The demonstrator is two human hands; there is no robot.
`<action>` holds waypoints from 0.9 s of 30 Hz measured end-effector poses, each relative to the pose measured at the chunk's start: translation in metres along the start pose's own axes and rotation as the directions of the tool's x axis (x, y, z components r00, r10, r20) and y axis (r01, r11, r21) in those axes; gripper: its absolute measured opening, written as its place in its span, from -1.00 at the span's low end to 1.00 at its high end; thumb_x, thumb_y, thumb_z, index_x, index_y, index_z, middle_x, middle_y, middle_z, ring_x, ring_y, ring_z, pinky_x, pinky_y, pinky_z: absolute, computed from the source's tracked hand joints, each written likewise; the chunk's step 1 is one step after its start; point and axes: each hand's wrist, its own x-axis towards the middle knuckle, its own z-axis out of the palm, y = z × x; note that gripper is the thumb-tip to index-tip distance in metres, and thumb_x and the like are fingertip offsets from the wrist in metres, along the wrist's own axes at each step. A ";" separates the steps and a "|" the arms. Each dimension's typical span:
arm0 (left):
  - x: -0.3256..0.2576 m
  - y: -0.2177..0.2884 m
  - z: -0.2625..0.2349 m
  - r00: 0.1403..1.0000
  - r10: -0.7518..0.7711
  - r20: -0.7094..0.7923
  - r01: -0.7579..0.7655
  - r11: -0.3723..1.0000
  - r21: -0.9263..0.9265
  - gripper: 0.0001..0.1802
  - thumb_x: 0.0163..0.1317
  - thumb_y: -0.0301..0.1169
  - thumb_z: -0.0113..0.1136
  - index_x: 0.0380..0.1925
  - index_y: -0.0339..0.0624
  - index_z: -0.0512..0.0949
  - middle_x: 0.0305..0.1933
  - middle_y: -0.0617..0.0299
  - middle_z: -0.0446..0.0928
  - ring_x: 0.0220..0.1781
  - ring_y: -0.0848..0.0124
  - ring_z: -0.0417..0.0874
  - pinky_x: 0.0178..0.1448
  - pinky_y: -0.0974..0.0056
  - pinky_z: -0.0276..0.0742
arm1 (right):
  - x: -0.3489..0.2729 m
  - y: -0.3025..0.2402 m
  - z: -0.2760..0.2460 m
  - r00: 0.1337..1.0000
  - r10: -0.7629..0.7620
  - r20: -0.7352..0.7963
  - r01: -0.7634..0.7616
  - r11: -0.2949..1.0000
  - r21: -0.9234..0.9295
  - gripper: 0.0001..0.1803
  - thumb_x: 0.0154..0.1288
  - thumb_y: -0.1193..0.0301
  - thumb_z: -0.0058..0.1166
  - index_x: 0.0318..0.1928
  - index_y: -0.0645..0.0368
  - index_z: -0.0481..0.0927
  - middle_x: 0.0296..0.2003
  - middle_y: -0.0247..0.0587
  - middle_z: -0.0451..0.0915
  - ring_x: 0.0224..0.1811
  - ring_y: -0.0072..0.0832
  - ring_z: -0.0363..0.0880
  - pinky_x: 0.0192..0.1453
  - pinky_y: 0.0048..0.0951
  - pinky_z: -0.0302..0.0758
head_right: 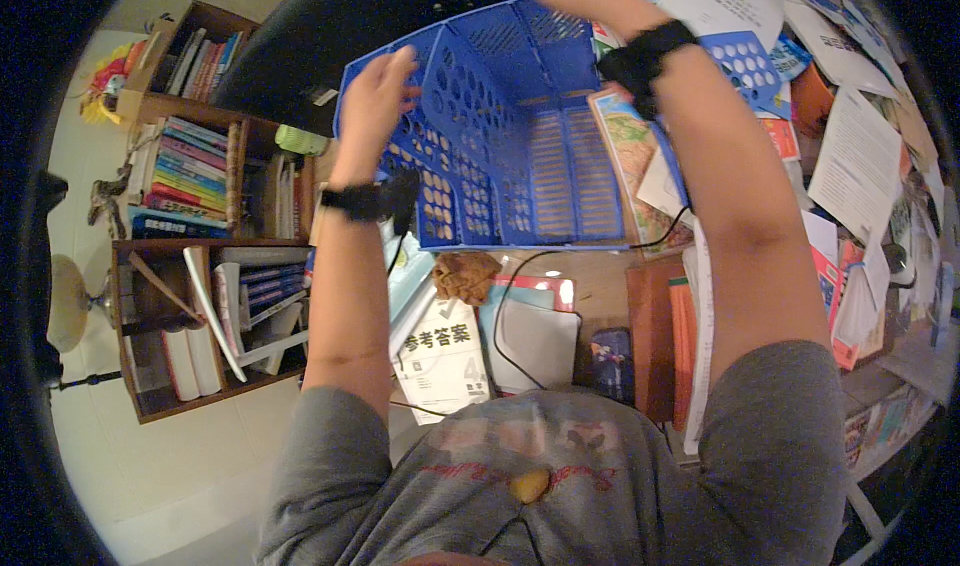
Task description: The person assembles a blue plastic basket by unfolding its sides and attaching the side panels. They then move to a different table and continue attaching the remaining panels to complete the basket.
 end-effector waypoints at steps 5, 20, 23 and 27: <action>-0.095 -0.098 -0.045 0.976 -0.064 -0.209 0.048 0.996 -0.080 -0.55 0.28 -0.20 0.20 0.02 -0.34 0.48 -0.08 0.12 0.59 -0.13 0.38 0.61 -0.13 0.34 0.50 | -0.104 0.098 -0.160 0.829 0.557 -0.056 -0.429 0.567 -0.703 -0.36 0.25 0.02 0.09 0.11 0.32 0.49 -0.03 0.08 0.61 -0.01 -0.14 0.60 0.08 -0.23 0.48; -0.132 -0.208 0.012 0.629 -0.578 0.520 0.777 0.498 -0.385 -0.31 0.22 0.05 0.18 0.26 -0.04 0.34 0.31 0.15 0.35 0.27 0.28 0.38 0.33 -0.16 0.20 | -0.221 0.186 -0.098 0.203 0.960 0.192 -0.978 0.187 0.096 -0.44 0.02 -0.06 0.37 -0.15 0.11 0.64 -0.46 -0.33 0.57 -0.53 -0.42 0.48 -0.45 -0.32 0.44; -0.134 -0.199 0.019 0.657 -0.589 0.471 0.739 0.628 -0.246 -0.39 0.20 0.00 0.21 0.19 -0.02 0.39 0.23 0.16 0.41 0.21 0.29 0.42 0.21 -0.08 0.35 | -0.190 0.148 -0.110 0.225 0.946 0.235 -0.974 0.220 0.049 -0.56 0.05 -0.07 0.35 -0.48 0.00 0.53 -0.65 -0.45 0.35 -0.65 -0.51 0.30 -0.56 -0.46 0.26; -0.120 -0.202 0.015 0.643 -0.517 0.565 0.765 0.450 -0.460 -0.64 0.19 -0.17 0.22 -0.05 -0.05 0.49 -0.22 0.30 0.56 -0.17 0.42 0.57 -0.15 0.26 0.50 | -0.151 0.100 -0.120 0.370 0.897 0.243 -0.927 0.341 0.154 -0.63 0.15 0.00 0.30 -0.32 0.00 0.58 -0.62 -0.51 0.38 -0.61 -0.63 0.38 -0.57 -0.51 0.27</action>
